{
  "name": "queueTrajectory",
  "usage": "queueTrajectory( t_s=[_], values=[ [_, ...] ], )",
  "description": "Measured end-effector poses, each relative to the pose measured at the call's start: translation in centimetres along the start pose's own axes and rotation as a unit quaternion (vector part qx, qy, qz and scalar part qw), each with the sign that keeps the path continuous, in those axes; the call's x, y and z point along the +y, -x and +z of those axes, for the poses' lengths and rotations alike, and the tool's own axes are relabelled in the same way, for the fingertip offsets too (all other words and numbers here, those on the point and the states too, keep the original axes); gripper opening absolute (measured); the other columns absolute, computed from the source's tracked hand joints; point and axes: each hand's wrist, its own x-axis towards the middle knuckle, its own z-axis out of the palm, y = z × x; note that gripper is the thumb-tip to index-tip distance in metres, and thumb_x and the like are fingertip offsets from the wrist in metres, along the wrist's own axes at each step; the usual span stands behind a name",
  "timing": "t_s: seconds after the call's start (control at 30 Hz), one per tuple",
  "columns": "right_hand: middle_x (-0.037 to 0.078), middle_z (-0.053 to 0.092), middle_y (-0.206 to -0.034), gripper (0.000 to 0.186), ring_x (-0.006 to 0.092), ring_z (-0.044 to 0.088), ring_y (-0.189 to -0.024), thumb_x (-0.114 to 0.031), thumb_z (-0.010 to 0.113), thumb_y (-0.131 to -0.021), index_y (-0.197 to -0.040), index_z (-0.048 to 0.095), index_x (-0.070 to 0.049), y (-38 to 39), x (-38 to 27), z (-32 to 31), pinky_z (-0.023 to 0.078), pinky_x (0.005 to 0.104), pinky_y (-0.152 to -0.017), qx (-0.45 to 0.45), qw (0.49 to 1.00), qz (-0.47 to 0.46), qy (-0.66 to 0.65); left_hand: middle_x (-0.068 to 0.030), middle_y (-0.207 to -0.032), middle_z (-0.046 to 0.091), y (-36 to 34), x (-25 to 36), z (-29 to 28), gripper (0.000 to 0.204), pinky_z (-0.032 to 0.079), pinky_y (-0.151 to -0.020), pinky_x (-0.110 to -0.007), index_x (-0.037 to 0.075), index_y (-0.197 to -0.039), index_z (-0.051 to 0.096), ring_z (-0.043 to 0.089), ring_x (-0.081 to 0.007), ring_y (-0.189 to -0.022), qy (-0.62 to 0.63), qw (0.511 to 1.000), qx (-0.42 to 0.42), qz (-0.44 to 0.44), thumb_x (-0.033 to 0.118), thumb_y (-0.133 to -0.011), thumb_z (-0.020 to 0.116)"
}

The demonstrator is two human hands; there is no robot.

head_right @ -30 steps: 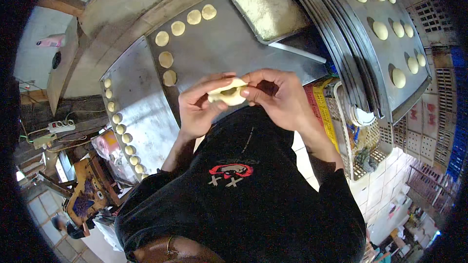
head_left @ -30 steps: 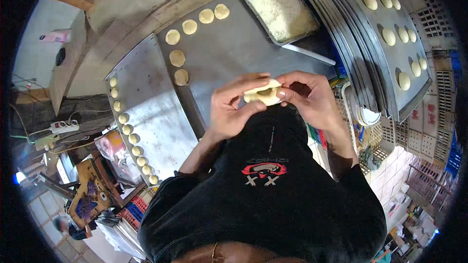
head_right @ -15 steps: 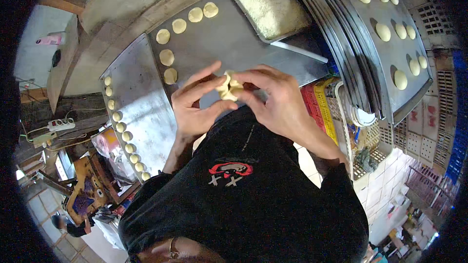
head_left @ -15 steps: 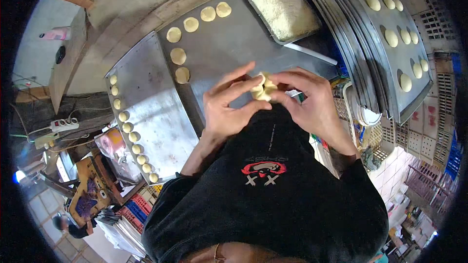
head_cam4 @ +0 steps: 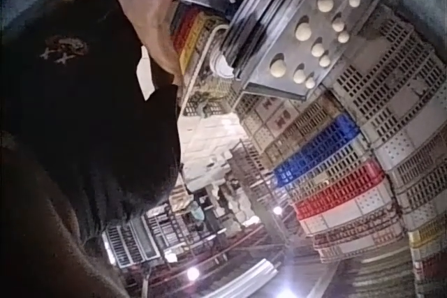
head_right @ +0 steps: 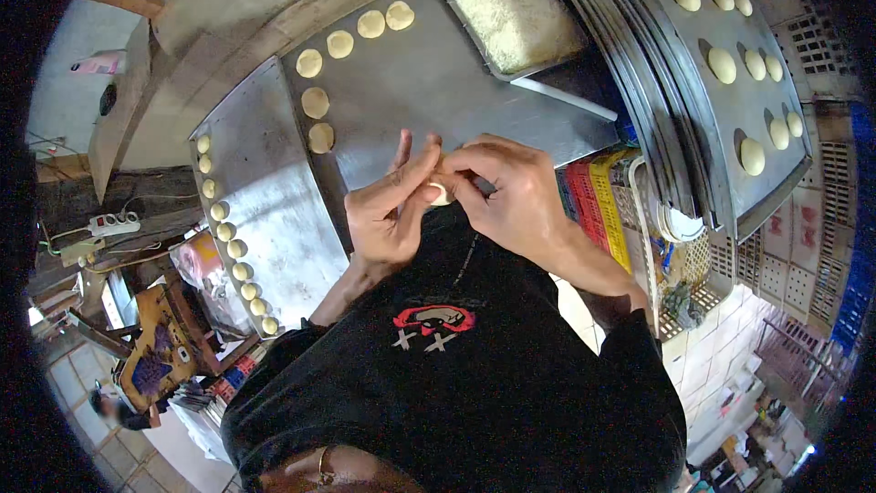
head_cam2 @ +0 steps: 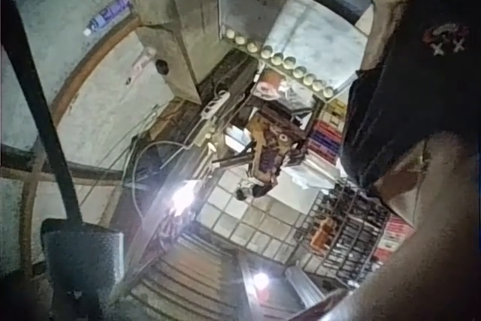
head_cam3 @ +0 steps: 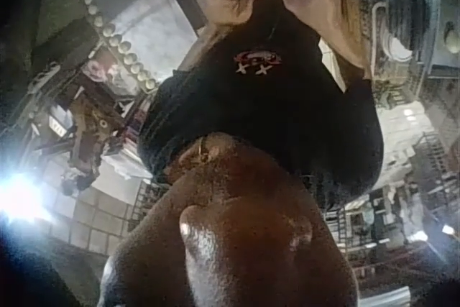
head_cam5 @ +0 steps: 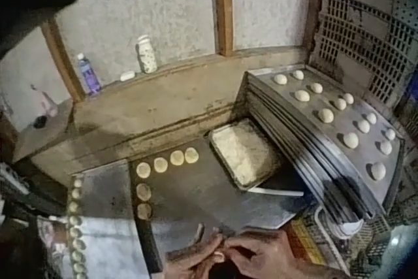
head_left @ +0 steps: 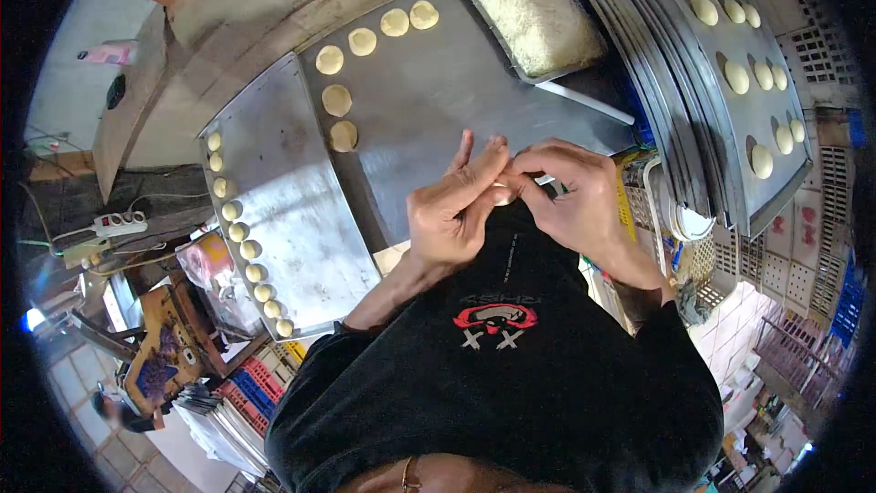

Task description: Shaping bread dough balls and adding a filling or topping onto them using a piping bag.

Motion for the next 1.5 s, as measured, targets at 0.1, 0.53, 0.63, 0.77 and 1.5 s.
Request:
queueTrajectory(
  t_s=[0.1, 0.53, 0.63, 0.77, 1.5],
  values=[
    [0.011, 0.069, -0.088, 0.016, 0.0246, 0.068, -0.072, 0.003, 0.075, -0.073, -0.088, 0.07, -0.002, 0.0, -0.3, 0.3, 0.055, 0.0304, -0.063, 0.016, 1.0, 0.0, 0.011, -0.0235, -0.126, 0.06, 0.2, 0.3, 0.3, 0.043, 0.048, -0.101, -0.043, -0.002, -0.121, 0.064, 0.063, -0.0312, -0.113, -0.034, 0.999, 0.035, 0.005, -0.012, -0.079, 0.065],
    [0.008, 0.066, -0.08, 0.014, 0.0227, 0.066, -0.068, -0.008, 0.079, -0.074, -0.085, 0.071, -0.005, 0.4, -1.2, 1.0, 0.052, 0.0299, -0.056, -0.012, 0.998, 0.047, -0.049, -0.0121, -0.096, 0.061, 2.3, -1.1, 3.9, 0.055, 0.046, -0.063, -0.029, -0.004, -0.105, 0.059, 0.055, -0.0162, -0.067, 0.352, 0.885, 0.239, -0.187, 0.045, -0.103, 0.034],
    [0.007, 0.067, -0.092, 0.017, 0.022, 0.066, -0.079, -0.014, 0.081, -0.072, -0.082, 0.07, -0.004, 0.5, -0.6, 0.3, 0.053, 0.0327, -0.066, -0.08, 0.996, -0.018, -0.02, -0.0088, -0.086, 0.064, 1.3, -0.7, 2.0, 0.049, 0.047, -0.069, -0.028, -0.001, -0.094, 0.061, 0.059, -0.0169, -0.074, 0.21, 0.924, 0.093, -0.305, 0.041, -0.104, 0.036],
    [0.008, 0.066, -0.095, 0.02, 0.0259, 0.066, -0.084, -0.003, 0.08, -0.067, -0.085, 0.069, -0.003, 1.3, 0.2, -0.3, 0.055, 0.0347, -0.07, -0.126, 0.99, -0.068, -0.015, -0.0035, -0.071, 0.06, 1.3, -1.9, 2.2, 0.052, 0.043, -0.058, -0.026, -0.001, -0.088, 0.063, 0.054, -0.0118, -0.063, 0.327, 0.855, 0.014, -0.402, 0.046, -0.102, 0.043],
    [0.008, 0.069, -0.092, 0.023, 0.026, 0.068, -0.079, 0.005, 0.076, -0.069, -0.09, 0.072, -0.004, 1.8, 0.1, -1.3, 0.057, 0.0332, -0.068, -0.1, 0.993, -0.059, -0.024, -0.0066, -0.075, 0.063, 2.4, -2.3, 3.6, 0.044, 0.045, -0.064, -0.026, 0.0, -0.085, 0.064, 0.059, -0.0149, -0.068, 0.363, 0.846, 0.099, -0.377, 0.037, -0.102, 0.045]
  ],
)
